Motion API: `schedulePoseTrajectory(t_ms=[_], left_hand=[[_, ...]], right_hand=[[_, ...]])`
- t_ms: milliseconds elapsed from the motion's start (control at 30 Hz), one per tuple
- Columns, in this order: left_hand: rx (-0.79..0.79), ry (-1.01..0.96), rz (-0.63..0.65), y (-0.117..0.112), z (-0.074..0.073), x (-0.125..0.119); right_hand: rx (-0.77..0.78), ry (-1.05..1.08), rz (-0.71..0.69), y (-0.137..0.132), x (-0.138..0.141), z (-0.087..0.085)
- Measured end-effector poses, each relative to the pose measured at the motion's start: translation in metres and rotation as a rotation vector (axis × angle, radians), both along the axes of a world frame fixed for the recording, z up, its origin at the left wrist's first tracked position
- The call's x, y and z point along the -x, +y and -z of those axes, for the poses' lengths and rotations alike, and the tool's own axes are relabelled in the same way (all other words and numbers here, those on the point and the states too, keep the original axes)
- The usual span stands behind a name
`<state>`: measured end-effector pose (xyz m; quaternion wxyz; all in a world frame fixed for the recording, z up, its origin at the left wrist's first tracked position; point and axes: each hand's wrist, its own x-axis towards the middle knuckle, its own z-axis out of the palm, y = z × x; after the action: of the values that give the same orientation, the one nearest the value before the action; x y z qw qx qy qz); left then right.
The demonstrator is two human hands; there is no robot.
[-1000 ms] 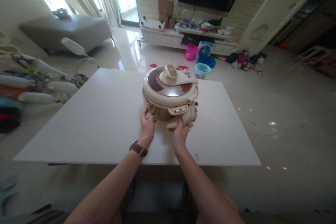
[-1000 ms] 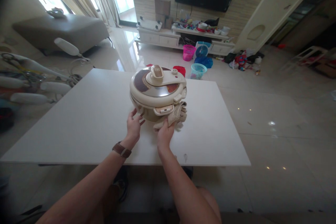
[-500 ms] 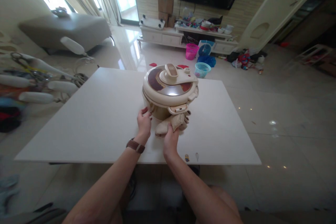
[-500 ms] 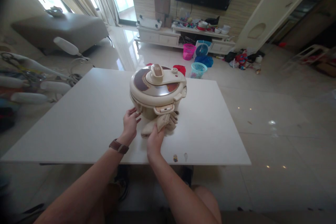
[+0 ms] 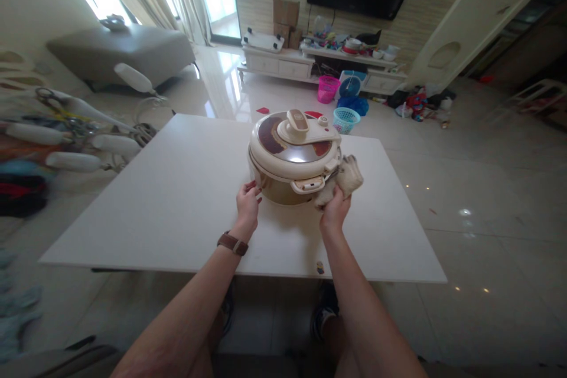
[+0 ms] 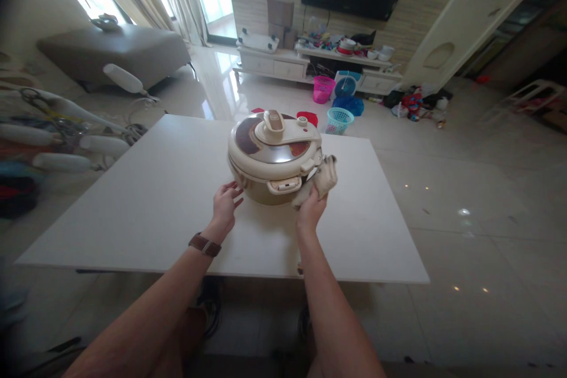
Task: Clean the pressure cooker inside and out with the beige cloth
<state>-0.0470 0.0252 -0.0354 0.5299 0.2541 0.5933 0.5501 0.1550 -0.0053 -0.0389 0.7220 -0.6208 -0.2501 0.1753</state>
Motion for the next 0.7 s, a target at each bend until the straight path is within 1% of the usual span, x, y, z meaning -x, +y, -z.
schedulePoseTrajectory(t_ms=[33, 67, 100, 167, 233, 300, 367, 467, 533, 600, 667, 700], left_hand=[[-0.001, -0.004, 0.002, 0.0, 0.0, 0.0], [-0.003, -0.005, 0.005, 0.0, 0.0, 0.0], [-0.005, -0.004, 0.006, 0.0, 0.0, -0.001], [-0.009, -0.001, 0.007, 0.0, 0.001, -0.002], [-0.008, 0.002, 0.006, -0.001, 0.001, -0.002], [-0.003, 0.002, 0.002, -0.002, 0.0, -0.003], [-0.001, 0.002, -0.001, -0.004, -0.002, -0.004], [0.003, 0.005, 0.005, -0.006, -0.004, -0.005], [0.007, 0.012, 0.012, -0.007, -0.004, -0.005], [0.009, 0.016, 0.014, -0.007, -0.004, -0.005], [0.004, 0.016, 0.006, -0.006, -0.003, -0.005], [0.001, 0.015, 0.002, -0.006, -0.003, -0.005]], right_hand=[[-0.009, -0.012, 0.045, 0.0, -0.005, -0.009], [-0.031, -0.064, 0.057, -0.001, -0.009, -0.017], [-0.052, -0.151, 0.033, -0.003, -0.011, -0.026], [-0.081, -0.428, -0.104, -0.01, -0.011, -0.039], [-0.052, -0.743, -0.259, -0.016, -0.009, -0.048], [-0.001, -0.969, -0.34, -0.017, -0.011, -0.053], [0.024, -1.033, -0.34, -0.014, -0.016, -0.053], [0.004, -0.965, -0.258, -0.008, -0.021, -0.052], [0.021, -0.979, -0.225, -0.009, -0.016, -0.053], [0.075, -1.083, -0.282, -0.016, -0.006, -0.057], [0.12, -1.192, -0.418, -0.025, 0.004, -0.06], [0.125, -1.211, -0.48, -0.028, 0.007, -0.061]])
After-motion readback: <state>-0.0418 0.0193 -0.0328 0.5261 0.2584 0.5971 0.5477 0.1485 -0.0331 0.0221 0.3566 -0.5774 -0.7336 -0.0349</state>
